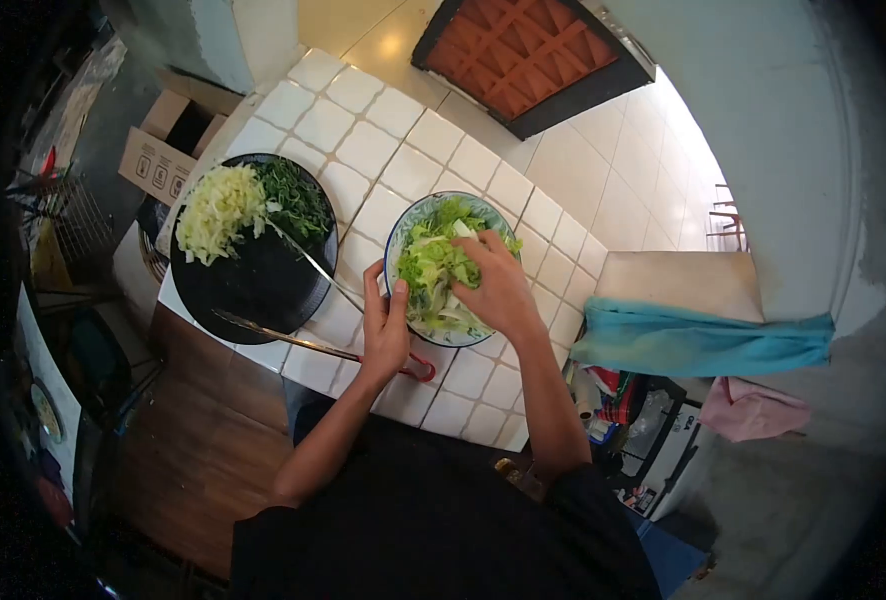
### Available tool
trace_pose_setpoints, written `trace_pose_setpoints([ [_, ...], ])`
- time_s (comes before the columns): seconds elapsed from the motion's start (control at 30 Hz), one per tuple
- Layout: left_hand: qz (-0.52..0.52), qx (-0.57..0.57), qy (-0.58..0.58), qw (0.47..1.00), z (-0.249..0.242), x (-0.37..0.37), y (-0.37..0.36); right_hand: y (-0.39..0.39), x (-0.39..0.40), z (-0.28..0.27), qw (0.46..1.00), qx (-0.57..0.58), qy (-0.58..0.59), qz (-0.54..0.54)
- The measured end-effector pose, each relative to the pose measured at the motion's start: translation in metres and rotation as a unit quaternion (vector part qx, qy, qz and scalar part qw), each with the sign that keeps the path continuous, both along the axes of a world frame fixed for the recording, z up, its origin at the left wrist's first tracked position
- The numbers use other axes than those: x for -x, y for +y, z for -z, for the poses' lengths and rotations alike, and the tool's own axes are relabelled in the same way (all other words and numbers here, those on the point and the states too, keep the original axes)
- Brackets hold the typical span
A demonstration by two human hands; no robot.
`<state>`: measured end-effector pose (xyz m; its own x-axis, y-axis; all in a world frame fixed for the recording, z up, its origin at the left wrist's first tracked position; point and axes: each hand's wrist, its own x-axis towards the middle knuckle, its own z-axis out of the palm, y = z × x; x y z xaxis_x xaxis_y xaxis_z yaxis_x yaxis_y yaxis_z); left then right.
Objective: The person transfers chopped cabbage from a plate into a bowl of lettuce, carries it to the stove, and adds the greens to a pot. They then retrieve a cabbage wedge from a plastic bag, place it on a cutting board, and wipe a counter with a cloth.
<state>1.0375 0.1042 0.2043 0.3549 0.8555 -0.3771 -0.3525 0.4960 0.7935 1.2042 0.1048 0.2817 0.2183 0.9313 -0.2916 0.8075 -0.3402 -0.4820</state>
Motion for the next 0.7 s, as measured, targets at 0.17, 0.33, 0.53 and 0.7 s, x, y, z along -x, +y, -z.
trace_pose_setpoints([
  [0.17, -0.029, 0.007, 0.03, 0.999, -0.01, -0.015, 0.006, 0.007, -0.025, 0.003, 0.995, -0.08, 0.052, -0.016],
  [0.33, -0.06, -0.009, 0.043, 0.997, 0.001, -0.024, 0.005, 0.01, -0.029, -0.002, 0.993, -0.073, 0.096, 0.002],
  [0.53, -0.036, -0.011, 0.089, 0.995, 0.006, -0.028, 0.004, 0.008, -0.032, 0.003, 0.993, -0.083, 0.086, -0.015],
  [0.7, -0.037, 0.01, 0.087, 0.995, 0.011, -0.033, 0.003, 0.008, -0.026, -0.003, 0.997, -0.041, 0.05, -0.05],
])
